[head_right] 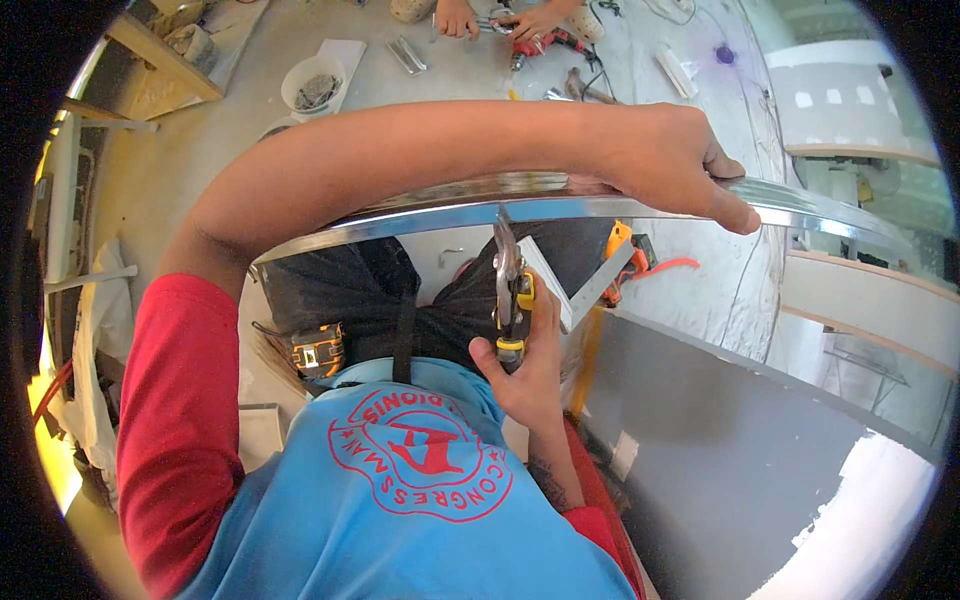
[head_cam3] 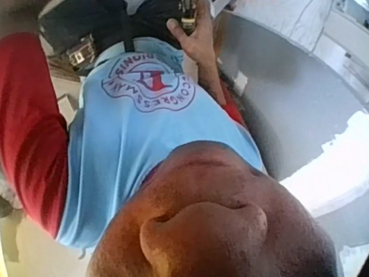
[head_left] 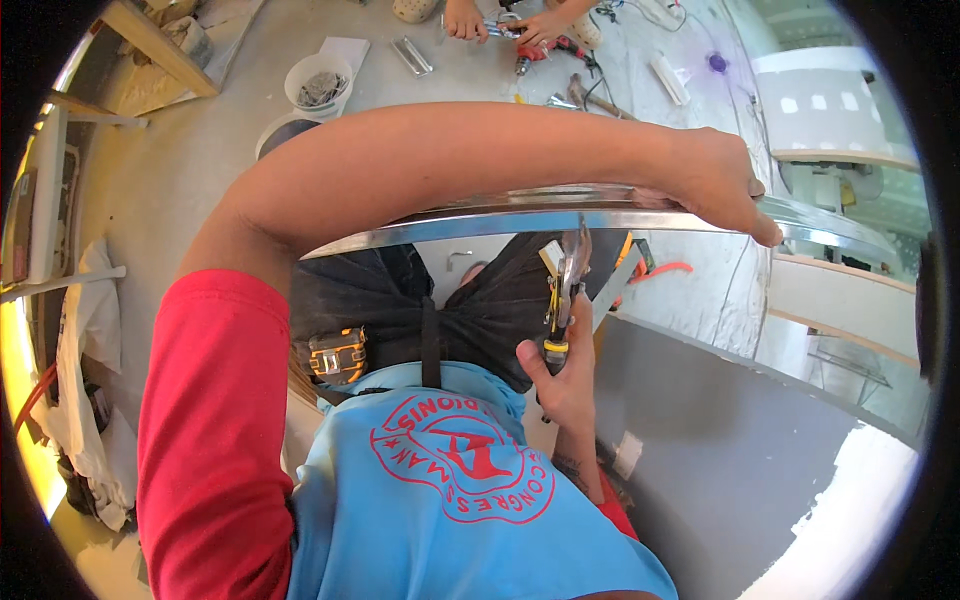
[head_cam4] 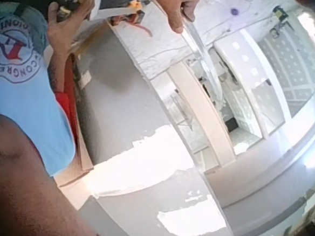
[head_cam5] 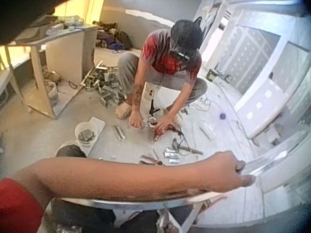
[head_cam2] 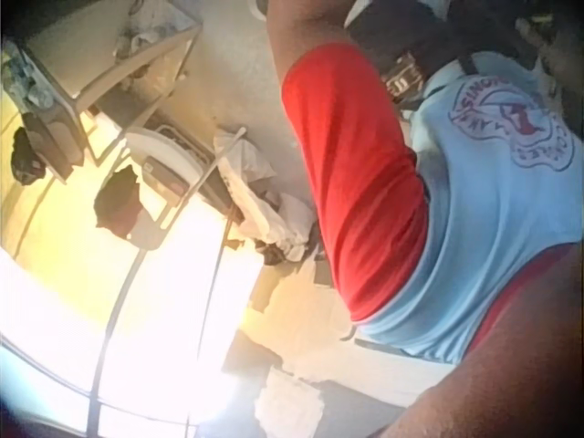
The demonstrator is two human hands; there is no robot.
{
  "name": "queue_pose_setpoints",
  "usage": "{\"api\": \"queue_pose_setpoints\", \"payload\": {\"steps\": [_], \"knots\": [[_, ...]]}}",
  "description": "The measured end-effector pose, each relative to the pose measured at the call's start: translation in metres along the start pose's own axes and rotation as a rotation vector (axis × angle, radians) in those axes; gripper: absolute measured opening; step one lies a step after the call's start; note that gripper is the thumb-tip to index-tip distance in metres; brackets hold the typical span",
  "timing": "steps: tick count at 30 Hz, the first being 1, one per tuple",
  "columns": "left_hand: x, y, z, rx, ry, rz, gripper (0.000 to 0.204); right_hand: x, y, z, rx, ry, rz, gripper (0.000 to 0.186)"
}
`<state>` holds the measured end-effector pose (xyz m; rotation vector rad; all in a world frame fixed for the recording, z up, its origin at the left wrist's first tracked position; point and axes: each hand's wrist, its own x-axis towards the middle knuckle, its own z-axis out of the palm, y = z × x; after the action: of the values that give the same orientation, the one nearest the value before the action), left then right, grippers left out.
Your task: Measuring and cutting a curved metal track using a tape measure, square, and tin snips.
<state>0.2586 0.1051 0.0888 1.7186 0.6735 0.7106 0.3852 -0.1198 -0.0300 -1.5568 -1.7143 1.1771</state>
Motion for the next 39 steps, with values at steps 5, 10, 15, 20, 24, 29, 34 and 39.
{"api": "queue_pose_setpoints", "payload": {"steps": [5,10,15,20,24,29,34,39], "knots": [[-0.003,0.007,-0.005,0.040,-0.020,-0.023,0.072,0.001,-0.008,-0.003,-0.024,0.007,-0.005,0.094],[0.000,0.004,0.001,0.067,0.071,0.137,0.064,0.000,-0.011,-0.004,0.167,-0.106,0.057,0.099],[-0.006,0.011,0.001,0.007,-0.004,0.088,0.063,0.002,-0.015,-0.006,0.158,-0.162,-0.007,0.101],[-0.003,0.009,0.006,0.045,0.079,0.197,0.058,-0.003,-0.010,-0.004,0.170,-0.092,-0.028,0.097],[-0.005,0.011,0.005,0.015,0.037,0.151,0.056,-0.005,-0.011,-0.005,0.162,-0.093,0.029,0.100],[-0.005,0.009,0.004,0.071,0.044,0.200,0.057,-0.001,-0.015,-0.004,0.209,-0.104,0.057,0.097],[-0.007,0.008,0.005,0.103,0.054,0.190,0.057,0.002,-0.011,0.000,0.137,-0.029,-0.054,0.075],[-0.004,0.002,0.006,0.198,0.090,0.225,0.059,0.004,-0.007,0.000,0.059,0.025,-0.093,0.060]]}}
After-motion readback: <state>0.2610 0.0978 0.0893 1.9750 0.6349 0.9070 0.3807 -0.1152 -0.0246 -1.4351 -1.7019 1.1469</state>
